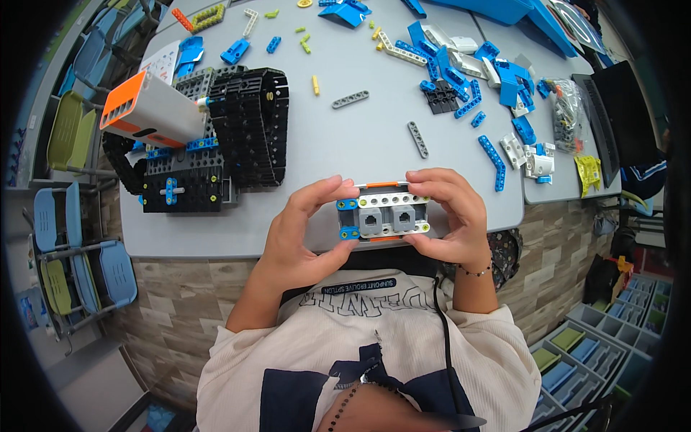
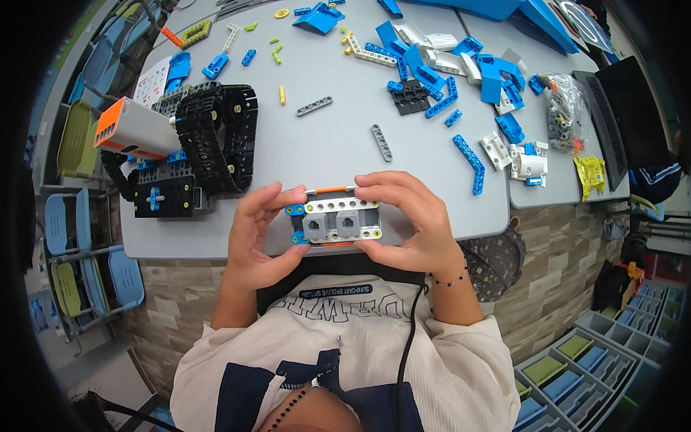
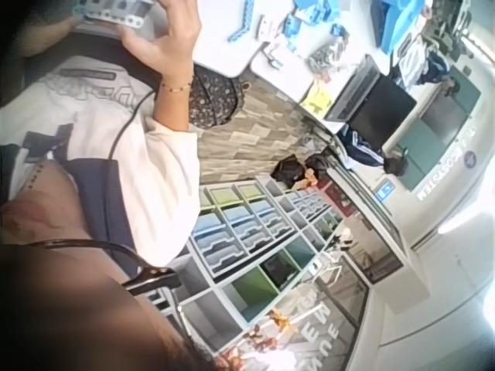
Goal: The person assembles a small Lego Technic subassembly by hand, connecting blue and white beams with yellow pins and attaching them to a gray chassis piece. The person repeatedly picks parts from the table, aligns them, and secures them into the growing structure.
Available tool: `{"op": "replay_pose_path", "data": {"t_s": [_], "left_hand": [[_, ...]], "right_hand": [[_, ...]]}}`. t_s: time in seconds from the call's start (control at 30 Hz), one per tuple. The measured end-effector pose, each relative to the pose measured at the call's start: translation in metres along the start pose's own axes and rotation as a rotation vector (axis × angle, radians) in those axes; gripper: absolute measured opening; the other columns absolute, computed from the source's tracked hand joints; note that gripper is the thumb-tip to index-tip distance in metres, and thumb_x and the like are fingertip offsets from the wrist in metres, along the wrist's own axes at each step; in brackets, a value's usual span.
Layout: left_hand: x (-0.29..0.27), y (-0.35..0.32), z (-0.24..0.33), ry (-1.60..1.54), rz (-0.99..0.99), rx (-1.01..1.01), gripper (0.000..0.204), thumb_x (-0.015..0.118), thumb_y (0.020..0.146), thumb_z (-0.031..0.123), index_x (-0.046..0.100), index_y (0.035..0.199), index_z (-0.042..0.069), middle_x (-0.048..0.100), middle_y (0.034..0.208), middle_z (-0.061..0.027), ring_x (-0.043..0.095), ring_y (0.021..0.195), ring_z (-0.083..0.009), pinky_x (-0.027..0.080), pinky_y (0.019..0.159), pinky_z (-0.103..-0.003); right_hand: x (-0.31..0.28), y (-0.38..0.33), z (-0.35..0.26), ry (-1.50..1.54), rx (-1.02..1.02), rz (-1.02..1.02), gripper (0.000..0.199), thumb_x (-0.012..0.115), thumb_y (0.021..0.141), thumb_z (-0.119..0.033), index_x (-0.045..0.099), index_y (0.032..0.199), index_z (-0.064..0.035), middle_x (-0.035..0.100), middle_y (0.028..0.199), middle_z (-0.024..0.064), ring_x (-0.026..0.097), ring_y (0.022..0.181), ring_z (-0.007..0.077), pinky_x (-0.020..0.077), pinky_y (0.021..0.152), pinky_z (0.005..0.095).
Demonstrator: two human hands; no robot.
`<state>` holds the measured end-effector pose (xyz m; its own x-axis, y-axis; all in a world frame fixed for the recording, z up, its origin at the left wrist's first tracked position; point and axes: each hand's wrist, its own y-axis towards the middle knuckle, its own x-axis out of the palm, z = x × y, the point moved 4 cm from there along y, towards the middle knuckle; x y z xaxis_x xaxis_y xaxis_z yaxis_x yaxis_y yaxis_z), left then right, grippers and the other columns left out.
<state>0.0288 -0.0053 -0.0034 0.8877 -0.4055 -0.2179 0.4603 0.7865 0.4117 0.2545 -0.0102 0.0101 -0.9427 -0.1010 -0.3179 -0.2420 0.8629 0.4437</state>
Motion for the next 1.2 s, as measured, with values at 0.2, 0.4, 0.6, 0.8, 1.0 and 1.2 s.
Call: {"op": "replay_pose_path", "data": {"t_s": [0.2, 0.4, 0.6, 0.8, 1.0, 1.2], "left_hand": [[-0.0003, 0.0013, 0.0022, 0.074, 0.096, -0.028, 0.068, 0.074, 0.068, -0.004, 0.052, 0.132, 0.003, 0.063, 0.119, -0.0151, 0.062, 0.112, -0.0283, 0.048, 0.098, -0.037], [0.0011, 0.0029, 0.0041, 0.066, 0.086, -0.013, 0.069, 0.078, 0.068, -0.001, 0.052, 0.132, 0.004, 0.064, 0.118, -0.0143, 0.063, 0.111, -0.0272, 0.049, 0.096, -0.036], [0.0011, 0.0020, 0.0032, 0.055, 0.095, -0.015, 0.070, 0.079, 0.068, 0.000, 0.052, 0.133, 0.004, 0.065, 0.117, -0.0138, 0.063, 0.110, -0.0263, 0.049, 0.096, -0.036], [0.0006, 0.0004, 0.0024, 0.048, 0.099, -0.019, 0.071, 0.080, 0.067, -0.002, 0.052, 0.132, 0.003, 0.065, 0.117, -0.0143, 0.063, 0.112, -0.0254, 0.049, 0.096, -0.036], [0.0002, -0.0015, 0.0016, -0.020, 0.132, 0.037, 0.070, 0.078, 0.069, -0.005, 0.049, 0.133, 0.000, 0.063, 0.120, -0.0166, 0.060, 0.118, -0.0277, 0.047, 0.103, -0.038], [0.0000, -0.0016, 0.0013, -0.085, 0.114, 0.021, 0.071, 0.077, 0.071, -0.006, 0.046, 0.135, 0.000, 0.062, 0.123, -0.0170, 0.058, 0.122, -0.0286, 0.045, 0.107, -0.040]], "right_hand": [[-0.0002, -0.0006, -0.0003, -0.018, -0.016, -0.003, 0.052, 0.082, 0.061, -0.009, 0.068, 0.110, -0.0006, 0.066, 0.116, 0.0173, 0.066, 0.106, 0.0296, 0.0532, 0.090, 0.0357], [0.0005, -0.0008, -0.0010, -0.004, 0.003, 0.005, 0.051, 0.082, 0.062, -0.009, 0.068, 0.110, -0.0002, 0.067, 0.116, 0.0173, 0.066, 0.106, 0.0288, 0.0535, 0.090, 0.0356], [0.0004, 0.0005, -0.0010, -0.004, 0.003, -0.013, 0.052, 0.082, 0.062, -0.008, 0.068, 0.111, 0.0000, 0.066, 0.116, 0.0175, 0.066, 0.106, 0.0287, 0.0537, 0.090, 0.0357], [0.0002, 0.0009, -0.0019, 0.021, 0.016, -0.014, 0.055, 0.081, 0.063, -0.007, 0.066, 0.116, 0.0009, 0.065, 0.118, 0.0187, 0.065, 0.109, 0.0297, 0.0539, 0.091, 0.0364], [0.0009, 0.0013, -0.0023, 0.083, 0.058, -0.015, 0.057, 0.081, 0.065, -0.005, 0.064, 0.119, 0.0015, 0.061, 0.121, 0.0180, 0.063, 0.114, 0.0281, 0.0559, 0.094, 0.0362], [-0.0005, 0.0003, -0.0016, 0.082, 0.061, -0.020, 0.055, 0.082, 0.065, -0.005, 0.065, 0.116, 0.0011, 0.062, 0.120, 0.0171, 0.064, 0.112, 0.0269, 0.0567, 0.092, 0.0354]]}}
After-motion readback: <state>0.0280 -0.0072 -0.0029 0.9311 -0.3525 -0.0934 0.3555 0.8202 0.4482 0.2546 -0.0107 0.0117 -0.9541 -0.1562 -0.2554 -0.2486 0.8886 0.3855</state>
